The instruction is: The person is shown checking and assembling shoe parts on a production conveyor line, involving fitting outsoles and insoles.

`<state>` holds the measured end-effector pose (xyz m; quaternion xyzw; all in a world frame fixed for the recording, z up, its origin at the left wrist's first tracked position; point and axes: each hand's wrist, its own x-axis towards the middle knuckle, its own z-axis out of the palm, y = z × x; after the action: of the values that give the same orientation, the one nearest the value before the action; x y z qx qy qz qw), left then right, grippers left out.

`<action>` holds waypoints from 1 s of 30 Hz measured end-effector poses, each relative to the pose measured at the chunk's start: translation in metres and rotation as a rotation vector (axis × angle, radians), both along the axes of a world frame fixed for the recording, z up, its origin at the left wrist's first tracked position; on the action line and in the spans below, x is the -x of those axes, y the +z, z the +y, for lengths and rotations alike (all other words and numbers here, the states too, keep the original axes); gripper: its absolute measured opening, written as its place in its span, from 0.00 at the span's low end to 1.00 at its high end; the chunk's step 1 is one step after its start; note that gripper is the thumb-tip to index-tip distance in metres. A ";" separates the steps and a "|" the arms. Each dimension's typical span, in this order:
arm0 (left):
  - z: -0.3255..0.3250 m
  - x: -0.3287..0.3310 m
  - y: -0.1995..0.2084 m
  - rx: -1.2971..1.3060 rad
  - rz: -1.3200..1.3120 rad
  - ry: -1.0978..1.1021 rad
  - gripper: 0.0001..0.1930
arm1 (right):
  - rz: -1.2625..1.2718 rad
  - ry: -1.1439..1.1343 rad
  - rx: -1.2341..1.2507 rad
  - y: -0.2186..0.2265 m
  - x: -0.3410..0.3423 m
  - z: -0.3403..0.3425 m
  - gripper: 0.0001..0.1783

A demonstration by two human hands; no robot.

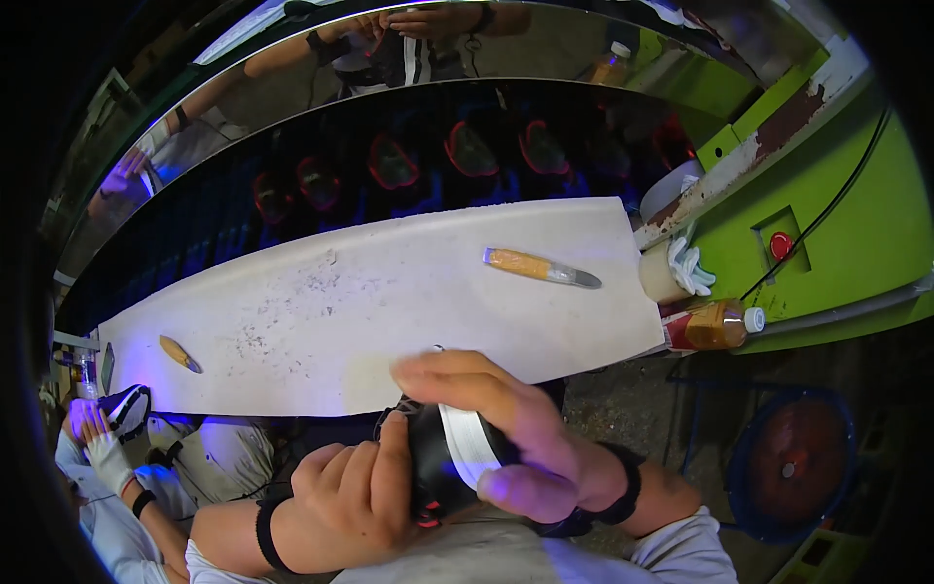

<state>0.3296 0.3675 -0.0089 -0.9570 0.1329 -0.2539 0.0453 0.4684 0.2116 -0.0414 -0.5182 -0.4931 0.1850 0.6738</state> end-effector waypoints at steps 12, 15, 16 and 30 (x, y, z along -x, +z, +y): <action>0.092 0.010 -0.022 1.055 0.186 -0.178 0.33 | -0.597 -0.209 0.120 -0.040 0.006 0.030 0.48; 0.106 0.052 -0.037 1.242 0.285 0.083 0.38 | -0.522 -0.224 0.285 -0.065 0.011 0.056 0.47; 0.114 0.059 -0.044 1.100 0.344 0.194 0.41 | -0.474 -0.165 0.329 -0.072 0.013 0.061 0.46; 0.210 -0.076 -0.122 1.547 0.033 0.543 0.35 | -0.505 -0.803 0.062 0.149 -0.166 0.018 0.30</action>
<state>0.4055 0.5775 -0.1308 -0.7201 -0.3154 -0.2397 -0.5696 0.6347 0.2298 0.1074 -0.7164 -0.3966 -0.2072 0.5352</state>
